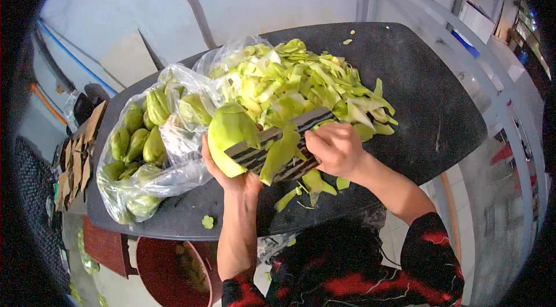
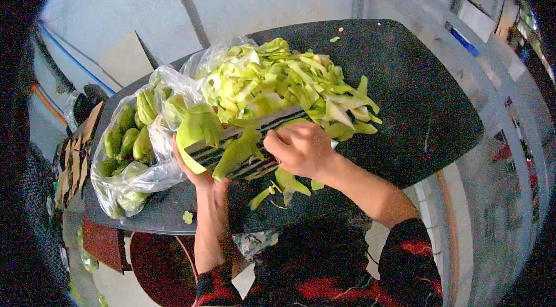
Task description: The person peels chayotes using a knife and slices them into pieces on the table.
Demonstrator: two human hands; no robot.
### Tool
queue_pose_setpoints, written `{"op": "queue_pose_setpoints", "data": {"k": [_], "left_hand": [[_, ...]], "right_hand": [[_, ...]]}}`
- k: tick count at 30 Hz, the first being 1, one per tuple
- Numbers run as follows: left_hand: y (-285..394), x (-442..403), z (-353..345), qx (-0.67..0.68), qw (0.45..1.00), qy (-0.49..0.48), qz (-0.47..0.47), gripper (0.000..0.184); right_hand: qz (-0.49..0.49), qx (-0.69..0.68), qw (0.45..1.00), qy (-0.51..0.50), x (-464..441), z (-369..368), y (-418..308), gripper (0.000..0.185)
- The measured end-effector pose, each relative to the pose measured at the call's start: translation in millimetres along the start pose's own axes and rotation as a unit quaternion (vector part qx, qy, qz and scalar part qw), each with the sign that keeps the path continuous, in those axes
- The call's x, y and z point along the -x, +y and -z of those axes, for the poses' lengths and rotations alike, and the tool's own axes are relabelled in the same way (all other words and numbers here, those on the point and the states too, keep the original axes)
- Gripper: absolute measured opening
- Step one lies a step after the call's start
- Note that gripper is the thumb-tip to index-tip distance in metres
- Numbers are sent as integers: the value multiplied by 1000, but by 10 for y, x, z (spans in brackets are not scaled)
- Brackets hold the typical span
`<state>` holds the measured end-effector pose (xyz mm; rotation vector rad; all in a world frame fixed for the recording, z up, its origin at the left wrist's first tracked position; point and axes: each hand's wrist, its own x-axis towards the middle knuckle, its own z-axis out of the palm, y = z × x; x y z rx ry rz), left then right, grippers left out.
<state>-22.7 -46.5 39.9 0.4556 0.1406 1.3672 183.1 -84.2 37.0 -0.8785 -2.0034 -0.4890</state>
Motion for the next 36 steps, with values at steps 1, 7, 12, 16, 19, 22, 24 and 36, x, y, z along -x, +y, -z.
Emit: {"op": "queue_pose_setpoints", "data": {"k": [1, 7, 12, 16, 19, 22, 24, 36], "left_hand": [[-12, 15, -25, -11, 1000, 7, -9, 60], [-44, 100, 30, 30, 991, -82, 103, 80], [-34, 3, 113, 84, 988, -87, 97, 77], [-51, -26, -63, 24, 996, 76, -30, 66], [9, -91, 190, 4, 1000, -6, 12, 66], [-28, -66, 241, 19, 998, -35, 48, 67], [-17, -39, 197, -21, 998, -32, 52, 67], [-68, -1, 144, -31, 999, -3, 20, 72]], "right_hand": [[-8, -5, 1000, -5, 4, 12, -9, 17], [-164, -21, 985, -58, 24, 37, 222, 22], [-164, -34, 986, -22, 4, -23, 165, 22], [-39, -39, 998, -22, -35, -20, 97, 20], [69, -36, 996, 41, -72, -93, 8, 17], [87, -13, 995, 46, -75, -1, -90, 16], [97, 17, 995, 30, -80, 41, -133, 17], [114, 7, 993, 36, -49, -5, -119, 25]]}}
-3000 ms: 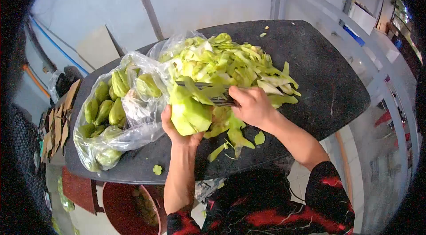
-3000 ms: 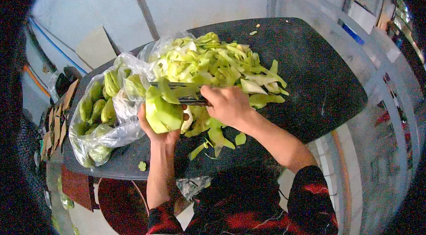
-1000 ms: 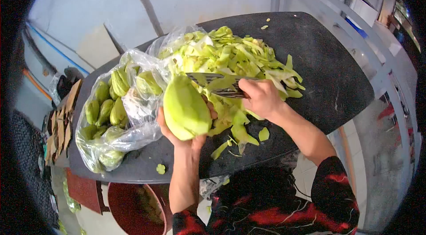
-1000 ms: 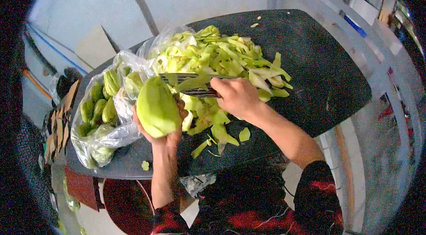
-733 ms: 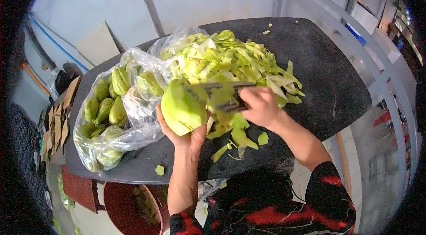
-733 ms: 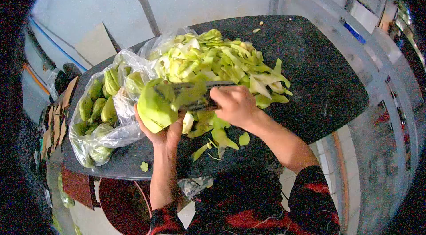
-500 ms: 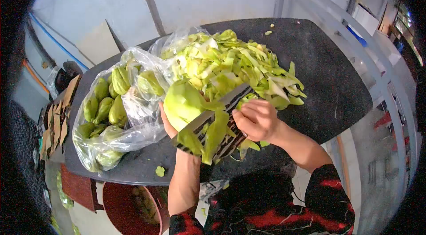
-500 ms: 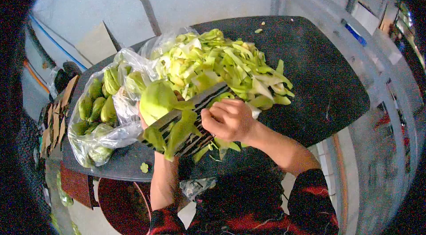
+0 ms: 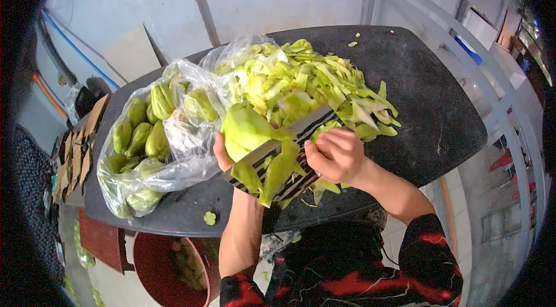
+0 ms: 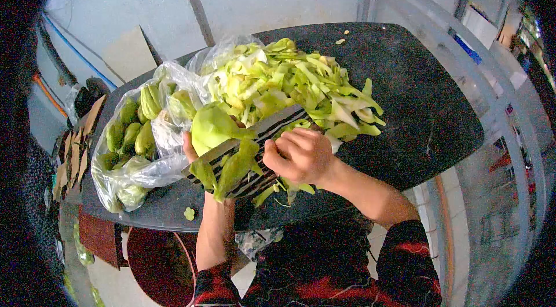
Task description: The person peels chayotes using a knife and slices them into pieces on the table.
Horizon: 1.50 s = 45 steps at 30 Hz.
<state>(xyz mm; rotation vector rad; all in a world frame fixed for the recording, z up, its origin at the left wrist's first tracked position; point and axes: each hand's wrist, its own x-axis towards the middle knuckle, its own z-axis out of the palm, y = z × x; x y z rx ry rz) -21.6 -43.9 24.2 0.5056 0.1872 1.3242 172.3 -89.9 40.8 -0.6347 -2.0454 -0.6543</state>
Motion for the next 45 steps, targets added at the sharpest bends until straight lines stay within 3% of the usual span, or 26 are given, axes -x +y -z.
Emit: {"op": "queue_pose_setpoints", "data": {"k": [2, 4, 5, 6, 9, 12, 16, 18, 20, 21, 28, 30, 32, 34, 36, 40, 45], "left_hand": [[11, -9, -29, -4, 1000, -4, -5, 71], [28, 59, -163, 19, 998, 56, -18, 70], [41, 76, -73, -14, 1000, -17, -1, 65], [60, 86, -71, -14, 1000, -25, 0, 65], [5, 80, -71, 25, 999, -44, -3, 70], [9, 42, -95, -37, 996, 76, -35, 72], [16, -8, 38, -31, 999, 12, -24, 70], [-4, -17, 59, -30, 999, 10, -30, 73], [-17, 53, 38, 28, 999, -31, 9, 72], [2, 87, 1, -44, 997, -66, 23, 77], [-32, 120, 6, -54, 998, 8, 5, 78], [17, 69, 103, -127, 992, -13, 0, 79], [22, 42, 63, -92, 996, -21, 4, 79], [20, 99, -6, -26, 999, -29, 23, 80], [28, 104, -22, -67, 995, -74, 31, 81], [1, 90, 20, -67, 993, -94, 22, 82], [23, 67, -62, -2, 999, -42, 3, 88]], "right_hand": [[-46, -4, 999, -26, 48, -21, 11, 27], [-235, -13, 965, -119, 60, -62, 142, 14], [-265, -30, 957, -117, 124, -58, 209, 16], [-291, -44, 949, -113, 145, -44, 277, 18], [-231, -44, 968, -83, 133, 30, 200, 23], [-135, -50, 989, -43, -28, 39, 36, 20], [-83, -25, 995, -43, -78, 61, -57, 13], [-96, -37, 994, -48, -32, 39, 27, 14], [-234, -24, 965, -121, 82, -32, 229, 15], [-278, -51, 953, -109, 109, -23, 296, 18], [-141, -94, 985, -35, -27, 73, 32, 24], [-119, -83, 989, -42, -84, 129, -10, 23], [-105, -70, 992, -31, -41, 92, 13, 22], [-238, -20, 962, -129, 50, -10, 187, 18], [-279, 1, 953, -118, 133, -69, 324, 18], [-285, -41, 951, -113, 104, 10, 210, 20], [-172, -73, 981, -46, 7, -10, 89, 24]]}}
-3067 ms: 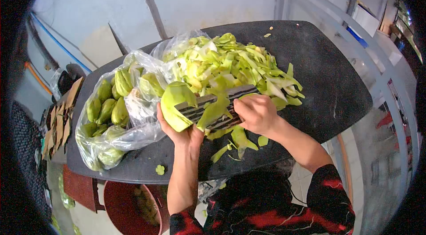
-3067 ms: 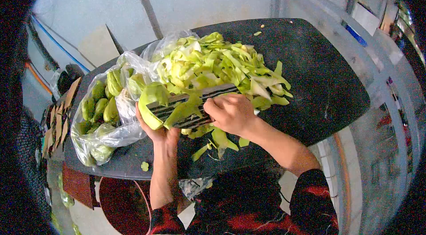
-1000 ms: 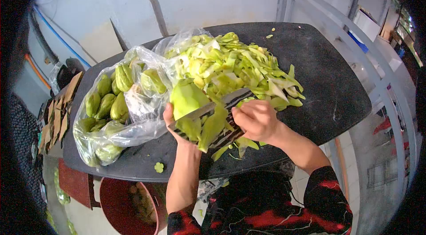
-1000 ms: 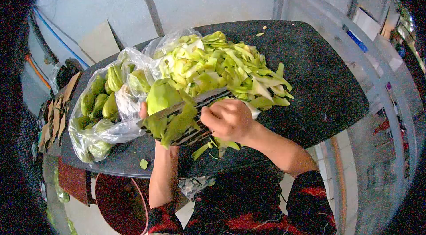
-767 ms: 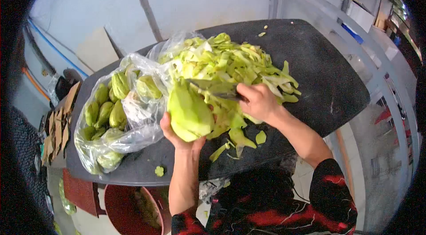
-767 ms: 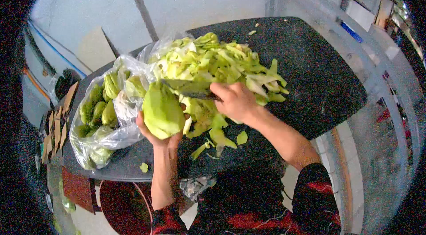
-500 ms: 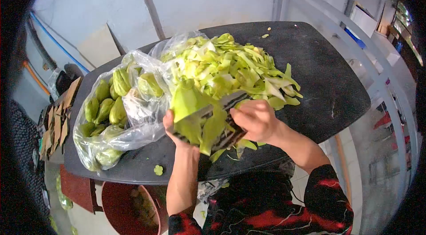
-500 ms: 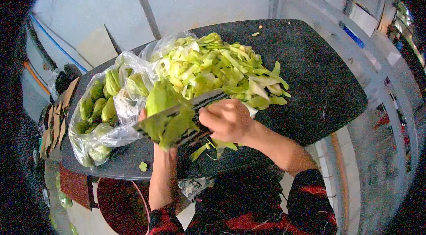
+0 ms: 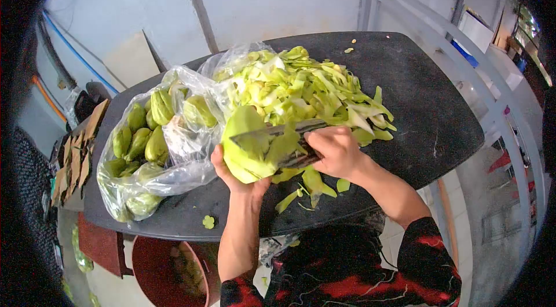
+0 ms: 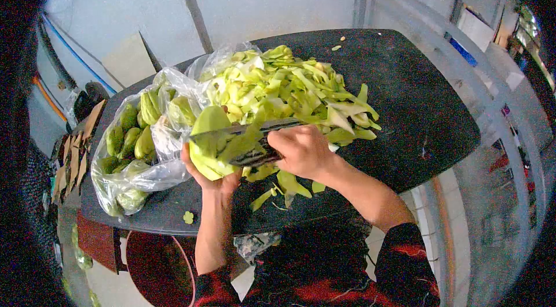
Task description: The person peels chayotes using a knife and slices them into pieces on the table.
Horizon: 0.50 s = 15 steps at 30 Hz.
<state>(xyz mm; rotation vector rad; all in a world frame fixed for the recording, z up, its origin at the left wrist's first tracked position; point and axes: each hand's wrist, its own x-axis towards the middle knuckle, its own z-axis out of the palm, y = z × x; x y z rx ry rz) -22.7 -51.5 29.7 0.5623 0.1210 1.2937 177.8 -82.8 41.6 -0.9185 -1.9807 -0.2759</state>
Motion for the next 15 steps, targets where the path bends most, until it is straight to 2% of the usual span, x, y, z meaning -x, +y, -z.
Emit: {"op": "queue_pose_setpoints", "data": {"k": [1, 2, 5, 10, 12, 13, 15], "left_hand": [[-14, -7, -32, 9, 1000, 15, -13, 90], [-20, -15, -61, 22, 999, -11, -22, 94], [-6, -46, -24, 0, 999, -34, -13, 93], [-11, -60, -44, -28, 997, -74, -16, 96], [-74, -3, -209, -6, 997, 50, -60, 94], [-22, 0, 39, 112, 987, -117, 17, 92], [-22, -8, 147, 36, 986, -156, 42, 90]], "right_hand": [[35, -9, 999, 12, 2, -1, -5, 23], [73, -21, 996, 40, -30, -14, -12, 29], [62, 5, 998, -5, 16, 53, -92, 23], [90, 14, 996, 12, -13, 35, -107, 22], [18, 22, 1000, -8, -20, -6, -8, 20], [-84, 40, 995, -41, 5, -73, 90, 18], [-113, 42, 993, -8, 8, -46, 180, 20]]}}
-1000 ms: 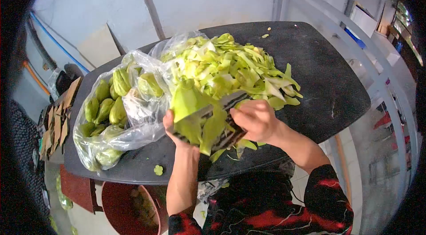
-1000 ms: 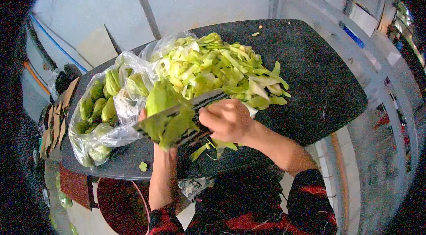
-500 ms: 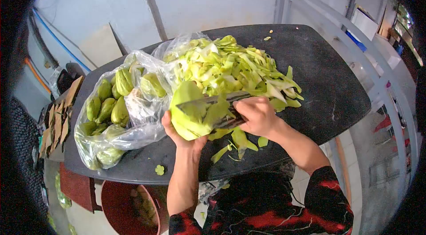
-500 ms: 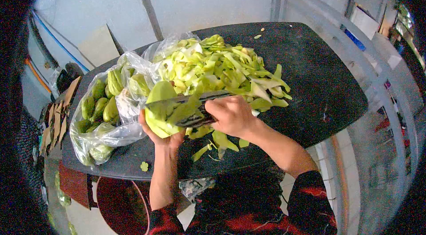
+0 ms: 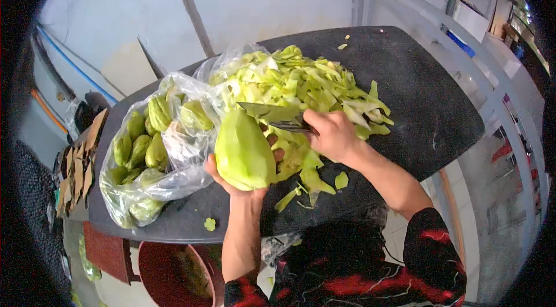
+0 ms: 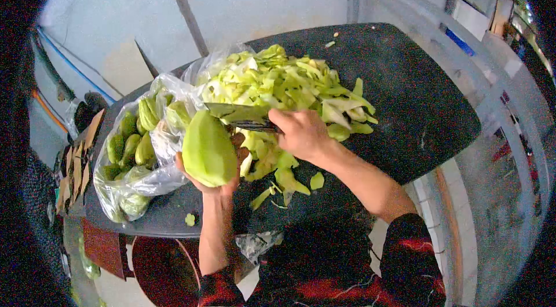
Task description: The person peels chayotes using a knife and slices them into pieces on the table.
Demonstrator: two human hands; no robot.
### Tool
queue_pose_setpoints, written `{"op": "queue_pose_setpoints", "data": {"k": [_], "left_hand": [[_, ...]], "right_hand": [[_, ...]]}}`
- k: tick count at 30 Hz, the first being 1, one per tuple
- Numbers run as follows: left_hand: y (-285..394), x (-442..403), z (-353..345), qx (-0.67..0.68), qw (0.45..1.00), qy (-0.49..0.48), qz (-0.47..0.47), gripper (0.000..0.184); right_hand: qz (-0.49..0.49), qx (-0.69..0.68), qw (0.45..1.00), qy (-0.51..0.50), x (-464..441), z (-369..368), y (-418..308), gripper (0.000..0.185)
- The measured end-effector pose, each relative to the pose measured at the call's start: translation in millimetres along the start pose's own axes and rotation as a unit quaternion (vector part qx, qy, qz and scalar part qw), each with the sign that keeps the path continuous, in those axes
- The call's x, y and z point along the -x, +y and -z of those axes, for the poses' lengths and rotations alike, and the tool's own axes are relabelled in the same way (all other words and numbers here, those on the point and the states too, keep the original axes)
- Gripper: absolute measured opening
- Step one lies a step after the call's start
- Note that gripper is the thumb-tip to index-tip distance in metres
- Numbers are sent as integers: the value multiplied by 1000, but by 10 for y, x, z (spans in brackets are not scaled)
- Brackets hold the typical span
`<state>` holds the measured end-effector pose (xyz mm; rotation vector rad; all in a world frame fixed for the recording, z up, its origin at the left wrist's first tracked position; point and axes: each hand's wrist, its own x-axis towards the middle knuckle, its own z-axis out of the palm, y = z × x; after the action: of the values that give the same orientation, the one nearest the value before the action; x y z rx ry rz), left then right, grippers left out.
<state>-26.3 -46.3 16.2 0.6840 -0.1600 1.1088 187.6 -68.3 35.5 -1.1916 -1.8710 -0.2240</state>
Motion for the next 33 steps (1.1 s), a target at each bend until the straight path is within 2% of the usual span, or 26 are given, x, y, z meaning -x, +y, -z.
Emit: {"op": "queue_pose_setpoints", "data": {"k": [1, 3, 4, 6, 8, 10, 11, 12, 16, 20, 22, 24, 27, 29, 30, 32, 33], "left_hand": [[-15, -41, -71, 3, 1000, -7, -2, 90], [-43, -52, -237, -30, 995, 80, -52, 91], [-49, -64, -204, -30, 995, 83, -54, 91], [-35, -68, -113, -37, 988, 136, -68, 91], [-24, -57, -131, -41, 989, 130, -59, 90], [-46, -66, -120, -18, 985, 156, -71, 89], [-4, -13, 68, 64, 998, -17, 4, 88], [-14, 35, 36, 63, 998, -17, 10, 88], [-29, -5, -136, -15, 997, 72, -6, 82], [265, -97, -50, -80, 966, 244, -4, 69], [434, -146, -73, -126, 944, 303, -44, 61], [675, -165, 17, -213, 923, 314, -60, 50], [979, -194, 210, -281, 911, 300, -38, 55], [1039, -232, 129, -539, 802, 254, -32, 73], [1046, -226, 155, -542, 800, 258, -27, 73], [1027, -243, 261, -770, 600, 212, 45, 88], [995, -247, 313, -814, 543, 196, 62, 90]], "right_hand": [[8, -1, 1000, 5, 10, 17, 5, 21], [34, -28, 999, -9, 42, 79, -59, 25], [36, -30, 999, -11, 36, 118, -102, 25], [97, -50, 994, -24, 41, 127, -179, 24], [124, -56, 991, 2, 38, 74, -206, 23], [74, -19, 997, -5, 14, 39, -168, 20], [-73, 30, 994, -77, 19, -56, -60, 18], [-99, 27, 992, -76, -33, -27, 30, 19], [-123, 16, 991, -57, 4, 99, 122, 17], [-138, 52, 988, -41, 30, 122, 143, 19], [-143, 62, 987, -49, 16, 155, 149, 19], [-137, 82, 986, -50, 9, 176, 200, 18], [-138, 58, 988, -38, -15, 208, 236, 19], [-144, 45, 988, -40, -32, 214, 241, 20], [-142, 49, 988, -40, -47, 225, 225, 20], [-142, 54, 988, -39, -38, 229, 192, 21], [-147, 56, 986, -52, -39, 236, 178, 20]]}}
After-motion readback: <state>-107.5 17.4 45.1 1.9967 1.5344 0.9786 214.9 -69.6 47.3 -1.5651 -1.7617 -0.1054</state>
